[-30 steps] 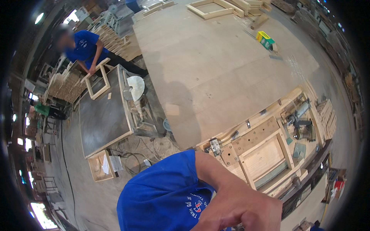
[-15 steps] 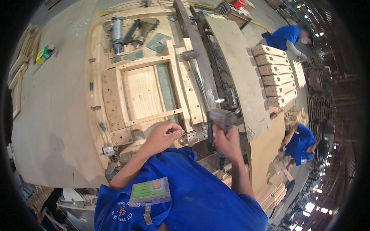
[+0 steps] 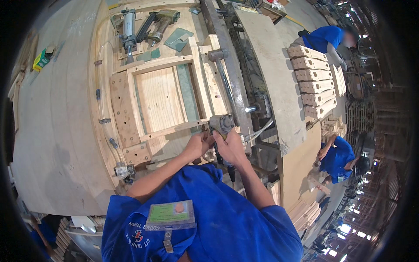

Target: The person assembles wooden frames by placing pieces into a jig, tapping them with a hammer, and securing them with a nail gun. They repeatedly lift completed frames and place them on a nearby table.

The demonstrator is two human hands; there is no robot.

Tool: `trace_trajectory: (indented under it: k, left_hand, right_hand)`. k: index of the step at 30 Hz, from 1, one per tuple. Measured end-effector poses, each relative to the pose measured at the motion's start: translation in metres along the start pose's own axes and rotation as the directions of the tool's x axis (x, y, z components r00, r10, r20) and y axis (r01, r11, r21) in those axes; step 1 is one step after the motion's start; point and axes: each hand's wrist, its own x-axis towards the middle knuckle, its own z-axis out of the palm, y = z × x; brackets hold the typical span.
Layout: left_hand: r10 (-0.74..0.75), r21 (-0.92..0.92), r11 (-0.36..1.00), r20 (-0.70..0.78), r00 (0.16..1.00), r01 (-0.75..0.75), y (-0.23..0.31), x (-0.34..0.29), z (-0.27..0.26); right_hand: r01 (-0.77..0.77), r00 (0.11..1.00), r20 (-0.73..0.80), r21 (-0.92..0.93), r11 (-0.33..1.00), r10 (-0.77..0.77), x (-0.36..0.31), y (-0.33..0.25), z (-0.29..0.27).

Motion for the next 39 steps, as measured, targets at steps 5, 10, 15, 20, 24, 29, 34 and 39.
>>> trace_trajectory:
  k: [5,10,15,20,24,29,34,39]
  left_hand:
    - [-0.030,-0.023,0.999,0.023,0.999,0.031,-0.003,0.002,-0.004]
    - [-0.014,-0.074,0.997,0.036,0.999,0.017,-0.016,0.011,0.000]
    - [-0.021,-0.115,0.993,0.055,0.998,0.028,-0.020,0.012,0.002]
    - [-0.040,-0.136,0.990,0.064,0.997,0.048,-0.012,0.005,-0.004]
    - [-0.086,-0.116,0.989,0.086,0.993,0.096,0.011,-0.002,-0.018]
    - [0.071,0.010,0.997,-0.140,0.988,-0.070,0.046,0.012,-0.033]
    - [0.181,0.018,0.981,-0.455,0.872,-0.194,0.066,0.071,-0.056]
    - [0.218,0.036,0.972,-0.515,0.829,-0.233,0.082,0.114,-0.087]
  right_hand:
    - [-0.020,0.999,0.039,-0.018,1.000,0.020,0.005,-0.003,0.005]
    - [-0.053,0.990,0.126,-0.074,0.996,0.062,0.012,0.008,0.008]
    - [-0.018,0.997,0.073,-0.016,1.000,0.019,0.011,0.000,0.009]
    - [-0.004,0.993,0.121,-0.005,1.000,0.004,0.009,-0.010,0.005]
    - [-0.100,0.984,0.163,0.136,0.986,0.077,0.022,-0.011,0.000]
    - [-0.207,0.970,0.195,0.374,0.904,0.142,0.079,-0.027,-0.007]
    - [-0.148,0.985,0.149,0.479,0.865,0.086,0.171,-0.065,0.003]
    - [-0.054,0.997,0.077,0.478,0.877,0.020,0.228,-0.092,0.017]
